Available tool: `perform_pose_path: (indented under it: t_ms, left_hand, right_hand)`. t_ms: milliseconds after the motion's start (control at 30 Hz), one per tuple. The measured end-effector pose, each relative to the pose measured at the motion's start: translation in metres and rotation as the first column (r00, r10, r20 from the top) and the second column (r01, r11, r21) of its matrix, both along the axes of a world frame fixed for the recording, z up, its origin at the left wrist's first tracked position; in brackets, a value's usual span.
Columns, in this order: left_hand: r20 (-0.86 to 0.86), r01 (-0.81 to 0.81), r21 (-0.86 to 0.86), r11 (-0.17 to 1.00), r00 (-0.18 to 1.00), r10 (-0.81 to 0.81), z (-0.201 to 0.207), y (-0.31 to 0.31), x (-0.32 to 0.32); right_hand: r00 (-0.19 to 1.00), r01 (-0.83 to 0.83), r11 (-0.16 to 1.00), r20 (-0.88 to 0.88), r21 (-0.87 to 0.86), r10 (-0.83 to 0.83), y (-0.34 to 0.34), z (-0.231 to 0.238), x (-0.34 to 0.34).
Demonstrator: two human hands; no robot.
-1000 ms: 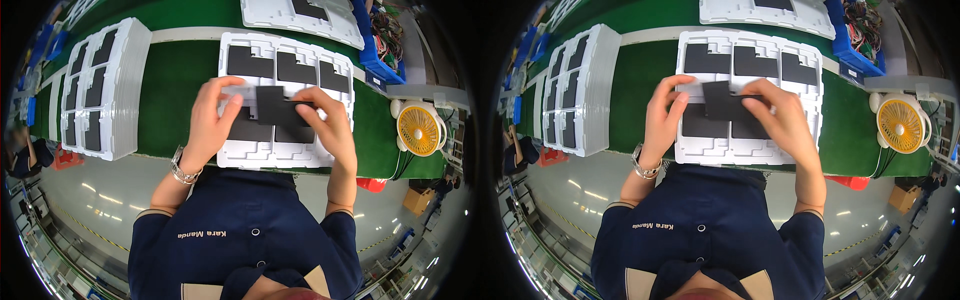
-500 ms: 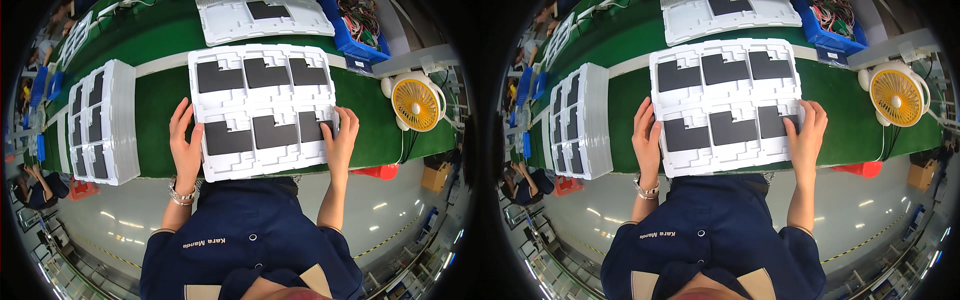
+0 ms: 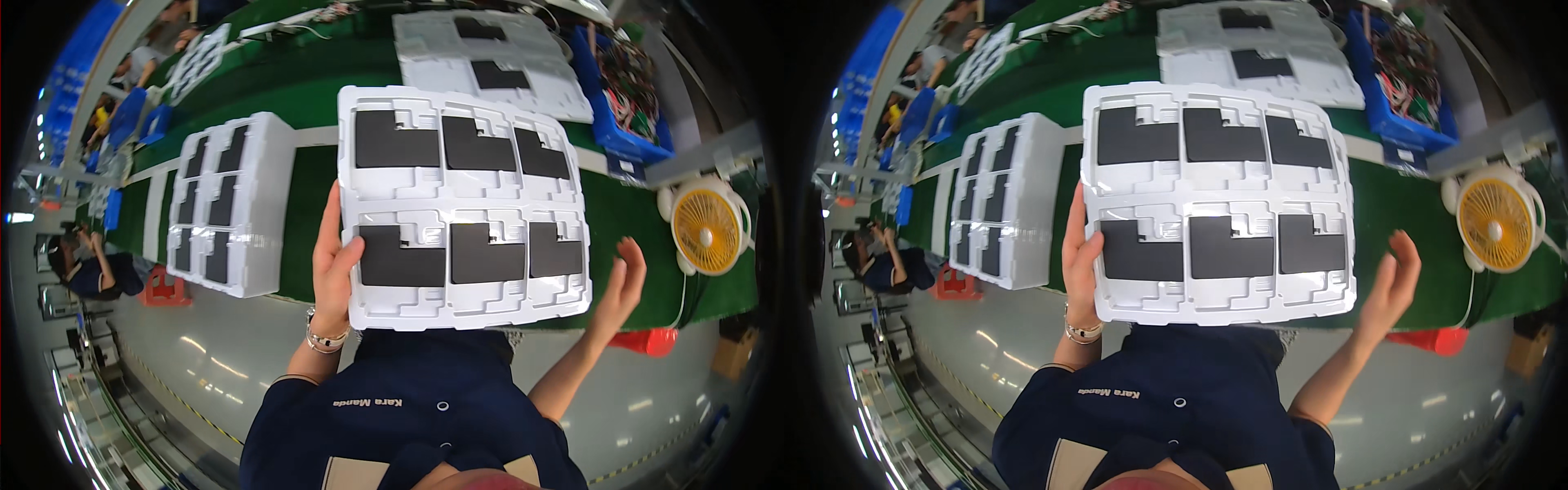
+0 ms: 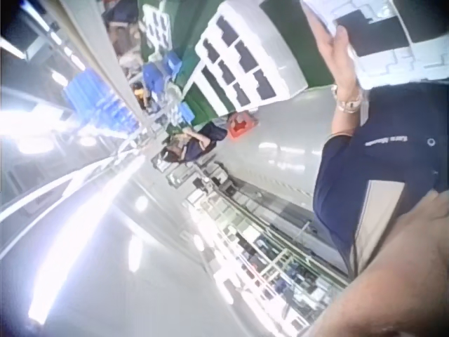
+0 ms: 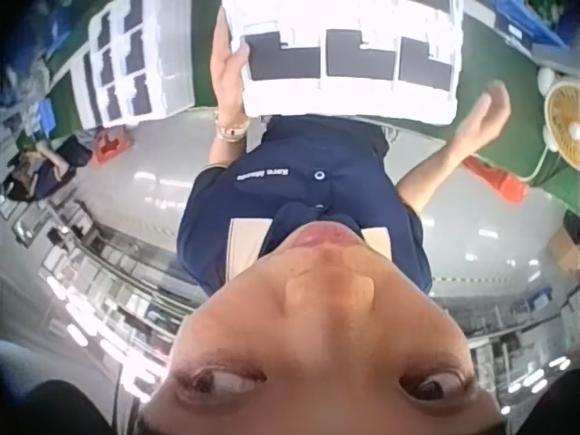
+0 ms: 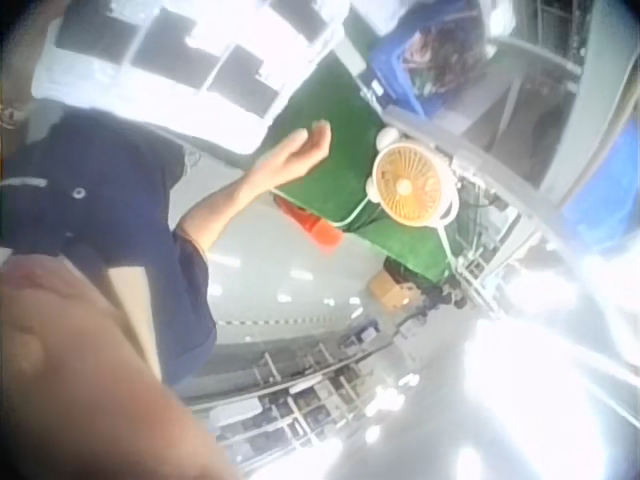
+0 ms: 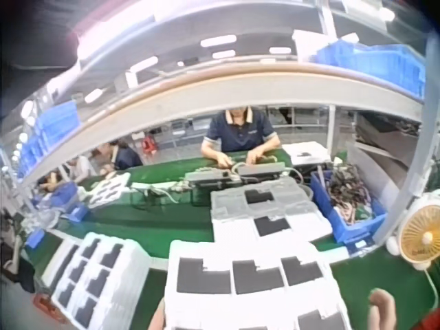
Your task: Manually fitting black components into a white tray on an assembly line.
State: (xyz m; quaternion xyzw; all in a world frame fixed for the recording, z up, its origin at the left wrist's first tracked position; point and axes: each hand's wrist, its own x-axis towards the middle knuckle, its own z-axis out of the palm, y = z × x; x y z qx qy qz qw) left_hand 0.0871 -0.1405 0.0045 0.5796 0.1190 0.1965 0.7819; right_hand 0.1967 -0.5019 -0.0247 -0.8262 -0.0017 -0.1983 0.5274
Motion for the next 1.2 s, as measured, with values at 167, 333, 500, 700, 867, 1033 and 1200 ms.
perform_pose_path:
  t_ms: [167, 333, 500, 700, 867, 1033, 1200]
  left_hand:
    - [0.1, -0.273, 0.097, 0.957, 0.96, 0.263, 0.028, 0.051, -0.023]
    - [0.138, -0.547, -0.065, 0.834, 0.823, 0.551, 0.034, 0.096, -0.062]
    - [0.208, -0.71, 0.012, 0.704, 0.69, 0.693, 0.019, 0.142, -0.091]
    - [0.196, -0.757, 0.042, 0.653, 0.647, 0.737, 0.011, 0.158, -0.1]
    - [0.087, -0.792, 0.416, 0.447, 0.524, 0.848, -0.012, 0.178, -0.12]
    - [0.198, -0.874, 0.33, 0.357, 0.434, 0.879, -0.037, 0.171, -0.109]
    - [0.216, -0.796, 0.491, 0.354, 0.505, 0.835, -0.043, 0.177, -0.118]
  right_hand:
    - [0.997, 0.059, 0.984, -0.056, 0.166, -0.051, 0.006, 0.0, -0.002]
    - [0.998, 0.028, 0.983, -0.064, 0.184, -0.016, 0.018, -0.001, 0.002]
    - [0.999, 0.005, 0.985, -0.051, 0.172, 0.004, 0.026, 0.002, 0.005]
    - [0.996, -0.036, 0.988, -0.072, 0.153, 0.048, 0.033, 0.003, 0.009]
    - [0.994, -0.074, 0.987, -0.068, 0.145, 0.085, 0.042, 0.008, 0.016]
    - [0.991, -0.108, 0.98, -0.056, 0.166, 0.118, 0.053, 0.013, 0.022]
    - [0.988, -0.133, 0.981, -0.059, 0.142, 0.143, 0.06, 0.021, 0.023]
